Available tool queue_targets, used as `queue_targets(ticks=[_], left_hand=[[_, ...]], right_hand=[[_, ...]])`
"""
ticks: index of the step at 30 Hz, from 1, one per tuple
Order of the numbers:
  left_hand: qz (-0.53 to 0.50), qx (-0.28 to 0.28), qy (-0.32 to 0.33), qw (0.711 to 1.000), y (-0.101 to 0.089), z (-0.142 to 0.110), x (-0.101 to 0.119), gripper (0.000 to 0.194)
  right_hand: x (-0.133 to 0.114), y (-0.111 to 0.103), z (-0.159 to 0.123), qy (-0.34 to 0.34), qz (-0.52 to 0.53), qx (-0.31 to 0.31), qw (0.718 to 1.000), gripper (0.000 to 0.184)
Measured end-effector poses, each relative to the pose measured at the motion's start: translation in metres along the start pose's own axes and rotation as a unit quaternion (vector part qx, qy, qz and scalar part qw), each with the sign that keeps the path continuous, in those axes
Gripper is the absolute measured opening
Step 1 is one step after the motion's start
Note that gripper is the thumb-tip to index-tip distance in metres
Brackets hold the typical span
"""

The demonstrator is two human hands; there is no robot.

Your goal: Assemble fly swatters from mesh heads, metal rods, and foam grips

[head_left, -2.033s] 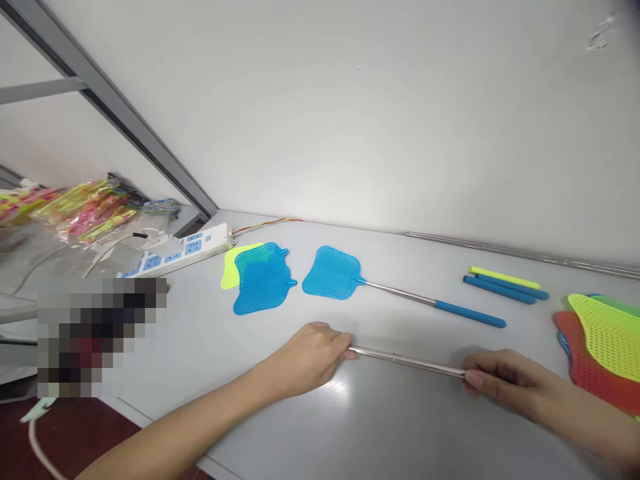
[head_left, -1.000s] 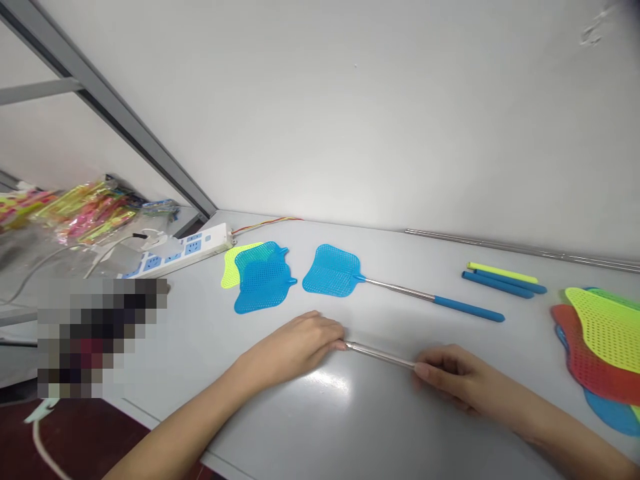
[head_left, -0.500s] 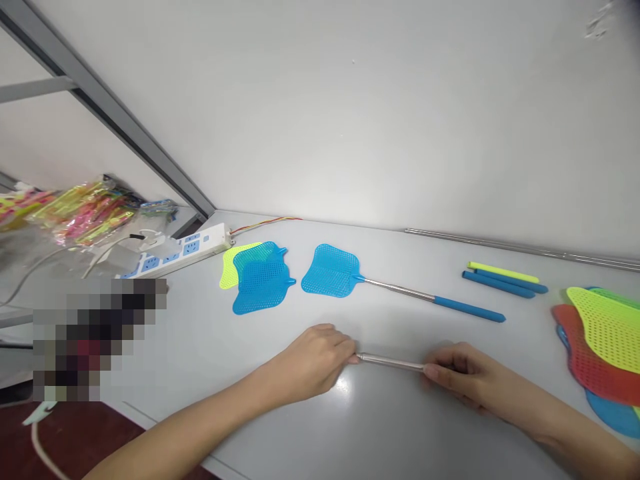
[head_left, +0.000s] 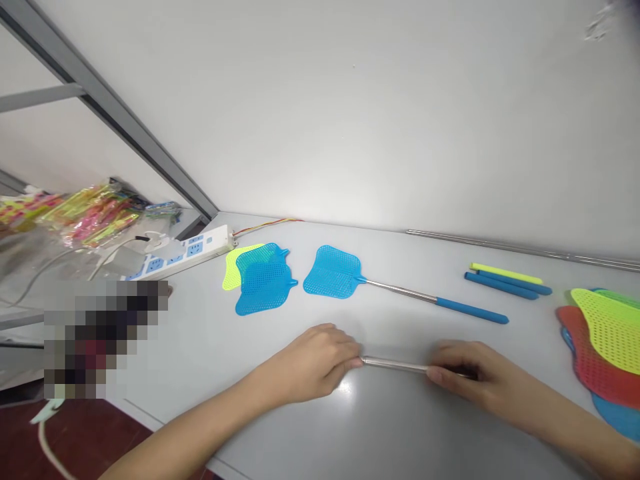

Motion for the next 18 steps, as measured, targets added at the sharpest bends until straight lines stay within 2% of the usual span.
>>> queue_targets(ticks=[6,10,12,14,16,18], left_hand=[[-0.006,0.000,0.029,1.000,-0.006,-0.001,-0.011,0.032],[0.017,0.005,0.025,1.000,-0.007,0.000,-0.018,0.033],[0.028,0.009,0.019,0.999,-0.008,-0.001,-0.019,0.032],[0.040,0.020,0.008,0.999,-0.009,-0.001,-0.021,0.032],[0.048,0.032,-0.005,0.998,-0.010,-0.002,-0.024,0.031],[0.045,0.040,-0.018,0.998,-0.011,-0.004,-0.027,0.030]], right_hand=[[0.005,-0.008,0.001,-0.024,-0.054,0.009,0.998,0.020],[0.008,-0.010,0.002,-0.014,-0.078,0.035,0.996,0.024],[0.013,-0.014,0.002,0.002,-0.099,0.082,0.992,0.028],[0.022,-0.022,0.001,0.008,-0.140,0.159,0.977,0.030],[0.035,-0.034,-0.001,-0.014,-0.205,0.237,0.949,0.032],[0.050,-0.046,-0.001,-0.038,-0.272,0.282,0.919,0.031]])
Point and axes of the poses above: each hand's wrist, its own z-axis towards the middle knuckle, its own y-axis out of the palm, x = y × z, the point moved 1 cm from there along z, towards the middle knuckle, and after that the axes turned 10 degrees about -x, right-handed, at the moved point
